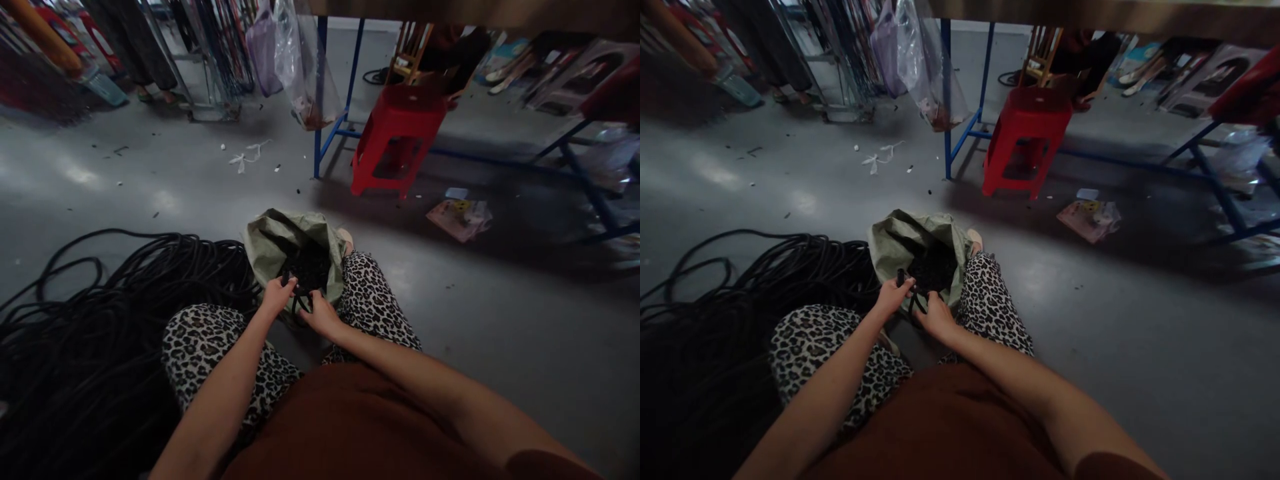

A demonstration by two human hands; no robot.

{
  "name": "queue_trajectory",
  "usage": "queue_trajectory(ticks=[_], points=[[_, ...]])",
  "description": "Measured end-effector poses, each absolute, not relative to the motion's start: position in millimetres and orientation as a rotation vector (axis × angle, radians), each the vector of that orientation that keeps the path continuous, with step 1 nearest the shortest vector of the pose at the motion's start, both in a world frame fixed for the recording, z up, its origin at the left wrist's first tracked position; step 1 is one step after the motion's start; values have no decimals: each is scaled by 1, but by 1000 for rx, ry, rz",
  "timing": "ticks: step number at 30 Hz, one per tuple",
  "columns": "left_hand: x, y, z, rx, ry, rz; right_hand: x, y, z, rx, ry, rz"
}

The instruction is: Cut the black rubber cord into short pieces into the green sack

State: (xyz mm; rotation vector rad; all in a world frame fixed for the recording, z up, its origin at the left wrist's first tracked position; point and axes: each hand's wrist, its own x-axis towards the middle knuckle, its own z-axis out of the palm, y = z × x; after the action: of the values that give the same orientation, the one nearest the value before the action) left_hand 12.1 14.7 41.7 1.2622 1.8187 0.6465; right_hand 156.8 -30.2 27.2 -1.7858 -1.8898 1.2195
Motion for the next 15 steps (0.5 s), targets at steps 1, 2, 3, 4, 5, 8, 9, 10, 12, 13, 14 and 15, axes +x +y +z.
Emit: queue_trajectory(ticks=[1,2,3,4,5,8,9,10,12,13,14,15], points=[[13,14,41,1267,1805,642,157,-30,26,-1809,-1877,1219],[13,14,40,1283,1789,634,158,-29,25,-1833,-1864,1210],[13,14,39,1313,1779,624,160,-27,25,-1859,-1844,1206],[13,13,37,1356,1774,614,163,-24,24,-1889,-1814,1204],[12,13,35,1406,1777,606,168,-21,24,-1924,-1767,1219],[11,13,28,1523,1800,601,184,-9,29,-2021,-1520,1393],[11,13,26,1543,1791,607,189,-5,32,-2021,-1428,1472],[10,14,25,1561,1773,619,194,-2,37,-1993,-1333,1563],[10,15,24,1589,1727,652,202,3,45,-1868,-1143,1775],[9,16,24,1593,1712,665,204,4,49,-1809,-1054,1850],[9,17,24,1586,1709,669,205,4,51,-1753,-982,1896],[9,17,24,1574,1723,668,206,4,52,-1708,-927,1922]])
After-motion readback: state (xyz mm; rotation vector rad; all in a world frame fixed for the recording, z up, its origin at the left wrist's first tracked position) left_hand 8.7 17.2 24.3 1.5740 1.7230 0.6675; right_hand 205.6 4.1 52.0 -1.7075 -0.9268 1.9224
